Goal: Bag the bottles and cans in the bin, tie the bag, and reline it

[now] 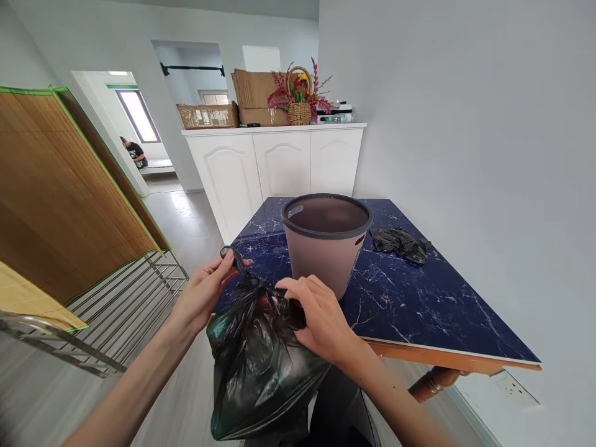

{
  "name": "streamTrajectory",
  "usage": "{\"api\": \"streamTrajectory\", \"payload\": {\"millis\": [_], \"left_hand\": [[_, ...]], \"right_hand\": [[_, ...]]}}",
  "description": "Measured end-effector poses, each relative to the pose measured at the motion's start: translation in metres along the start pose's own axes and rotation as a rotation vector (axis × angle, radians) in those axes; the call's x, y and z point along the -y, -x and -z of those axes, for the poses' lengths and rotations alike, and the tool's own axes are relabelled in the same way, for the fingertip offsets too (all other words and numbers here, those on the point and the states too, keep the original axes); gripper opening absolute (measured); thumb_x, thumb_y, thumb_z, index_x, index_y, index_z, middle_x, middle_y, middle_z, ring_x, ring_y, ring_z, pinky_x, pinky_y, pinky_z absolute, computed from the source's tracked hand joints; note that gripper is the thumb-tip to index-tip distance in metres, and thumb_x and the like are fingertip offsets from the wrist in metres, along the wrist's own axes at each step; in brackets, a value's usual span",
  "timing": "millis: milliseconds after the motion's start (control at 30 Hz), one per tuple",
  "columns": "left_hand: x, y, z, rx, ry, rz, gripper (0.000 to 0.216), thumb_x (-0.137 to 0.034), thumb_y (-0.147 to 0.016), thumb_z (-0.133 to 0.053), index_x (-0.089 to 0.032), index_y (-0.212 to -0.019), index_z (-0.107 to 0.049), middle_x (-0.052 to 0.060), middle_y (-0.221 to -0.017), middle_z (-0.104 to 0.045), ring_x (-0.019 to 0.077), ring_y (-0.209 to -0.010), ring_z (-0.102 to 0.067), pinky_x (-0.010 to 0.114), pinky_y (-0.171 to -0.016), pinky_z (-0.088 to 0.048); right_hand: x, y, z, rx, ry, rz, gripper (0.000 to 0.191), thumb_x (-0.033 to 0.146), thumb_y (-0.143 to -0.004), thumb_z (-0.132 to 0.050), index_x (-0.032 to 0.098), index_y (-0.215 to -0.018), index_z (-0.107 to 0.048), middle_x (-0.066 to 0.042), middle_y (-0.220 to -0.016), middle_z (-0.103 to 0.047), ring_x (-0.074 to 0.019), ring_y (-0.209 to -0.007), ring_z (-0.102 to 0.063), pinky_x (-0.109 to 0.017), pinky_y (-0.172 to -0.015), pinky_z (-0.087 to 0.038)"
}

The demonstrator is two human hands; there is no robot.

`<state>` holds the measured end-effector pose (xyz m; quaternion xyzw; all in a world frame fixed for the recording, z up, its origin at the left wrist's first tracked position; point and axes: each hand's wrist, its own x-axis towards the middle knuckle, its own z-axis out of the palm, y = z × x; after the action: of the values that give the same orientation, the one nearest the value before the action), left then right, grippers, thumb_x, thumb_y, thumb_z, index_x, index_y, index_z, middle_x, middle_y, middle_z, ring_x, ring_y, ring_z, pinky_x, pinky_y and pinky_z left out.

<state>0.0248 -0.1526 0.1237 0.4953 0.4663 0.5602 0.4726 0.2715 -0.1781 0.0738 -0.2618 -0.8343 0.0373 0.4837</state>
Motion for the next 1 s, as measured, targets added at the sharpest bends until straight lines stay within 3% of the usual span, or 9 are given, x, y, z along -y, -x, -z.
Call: {"api": "streamTrajectory", "payload": {"millis": [100,200,267,367,533,667,800,900,1000], "left_hand": [[0.015,-0.007,0.014,-0.032,0.057,0.071,0.059,-0.071,-0.067,-0.090,-0.018,-0.090,-0.081,0.011,-0.102,-0.082,0.0247,-0.100,-0.075,0.030,-0.091,-0.056],[0.025,-0.006,0.014,-0.098,0.189,0.160,0.058,-0.065,-0.063,-0.096,-0.018,-0.094,-0.079,0.009,-0.093,-0.081,0.0214,-0.085,-0.077,0.028,-0.078,-0.059],[0.029,-0.005,0.005,-0.194,0.290,0.174,0.056,-0.059,-0.065,-0.097,-0.019,-0.098,-0.077,0.005,-0.089,-0.079,0.0176,-0.076,-0.076,0.025,-0.068,-0.058],[0.026,-0.005,-0.014,-0.289,0.388,0.101,0.055,-0.056,-0.065,-0.098,-0.020,-0.100,-0.076,0.001,-0.089,-0.075,0.0127,-0.070,-0.074,0.019,-0.059,-0.055],[0.008,-0.006,-0.032,-0.248,0.428,0.033,0.059,-0.055,-0.060,-0.100,-0.020,-0.100,-0.077,-0.002,-0.089,-0.072,0.0090,-0.066,-0.069,0.018,-0.060,-0.056],[0.002,-0.007,-0.033,-0.246,0.420,0.013,0.054,-0.054,-0.065,-0.099,-0.019,-0.100,-0.077,-0.002,-0.088,-0.072,0.0085,-0.065,-0.067,0.019,-0.062,-0.056],[0.003,-0.008,-0.029,-0.237,0.403,0.011,0.048,-0.051,-0.073,-0.095,-0.020,-0.105,-0.076,-0.001,-0.093,-0.073,0.0092,-0.067,-0.068,0.022,-0.067,-0.057],[0.000,-0.004,-0.026,-0.158,0.344,0.016,0.044,-0.053,-0.079,-0.090,-0.020,-0.104,-0.075,0.000,-0.091,-0.073,0.0130,-0.071,-0.069,0.025,-0.069,-0.057],[-0.006,0.000,-0.020,-0.078,0.319,-0.043,0.042,-0.057,-0.085,-0.080,-0.020,-0.103,-0.076,0.004,-0.100,-0.076,0.0191,-0.090,-0.072,0.029,-0.081,-0.058]], "right_hand": [[0.004,0.019,-0.001,0.015,-0.100,-0.147,0.038,0.010,-0.097,-0.060,0.029,-0.128,-0.052,-0.004,-0.112,-0.072,-0.0201,-0.089,-0.064,-0.032,-0.079,-0.049],[0.011,0.025,0.002,0.114,-0.164,-0.292,0.027,0.019,-0.102,-0.060,0.030,-0.126,-0.054,-0.003,-0.105,-0.072,-0.0206,-0.091,-0.066,-0.031,-0.081,-0.050],[0.014,0.020,0.006,0.233,-0.193,-0.369,0.026,0.023,-0.105,-0.056,0.030,-0.129,-0.053,-0.001,-0.097,-0.071,-0.0205,-0.086,-0.066,-0.032,-0.080,-0.049],[0.016,0.001,0.010,0.384,-0.236,-0.448,0.039,0.022,-0.104,-0.054,0.027,-0.141,-0.047,0.000,-0.093,-0.072,-0.0221,-0.086,-0.070,-0.032,-0.080,-0.049],[0.010,-0.033,0.008,0.485,-0.219,-0.518,0.035,0.030,-0.103,-0.060,0.027,-0.138,-0.060,-0.005,-0.115,-0.078,-0.0269,-0.110,-0.072,-0.034,-0.087,-0.050],[0.002,-0.050,-0.005,0.451,-0.173,-0.542,0.031,0.031,-0.104,-0.063,0.027,-0.134,-0.067,-0.004,-0.115,-0.081,-0.0247,-0.101,-0.074,-0.033,-0.084,-0.050],[0.000,-0.053,-0.014,0.379,-0.125,-0.479,0.009,0.026,-0.101,-0.068,0.027,-0.105,-0.076,0.001,-0.091,-0.081,-0.0195,-0.080,-0.074,-0.029,-0.072,-0.047],[0.011,-0.043,-0.006,0.295,-0.131,-0.385,0.007,0.022,-0.100,-0.068,0.027,-0.097,-0.072,0.003,-0.086,-0.078,-0.0173,-0.075,-0.072,-0.027,-0.069,-0.046],[0.033,-0.027,0.020,0.226,-0.146,-0.341,0.009,0.019,-0.099,-0.066,0.025,-0.093,-0.068,0.003,-0.086,-0.077,-0.0165,-0.077,-0.072,-0.026,-0.070,-0.048]]}}
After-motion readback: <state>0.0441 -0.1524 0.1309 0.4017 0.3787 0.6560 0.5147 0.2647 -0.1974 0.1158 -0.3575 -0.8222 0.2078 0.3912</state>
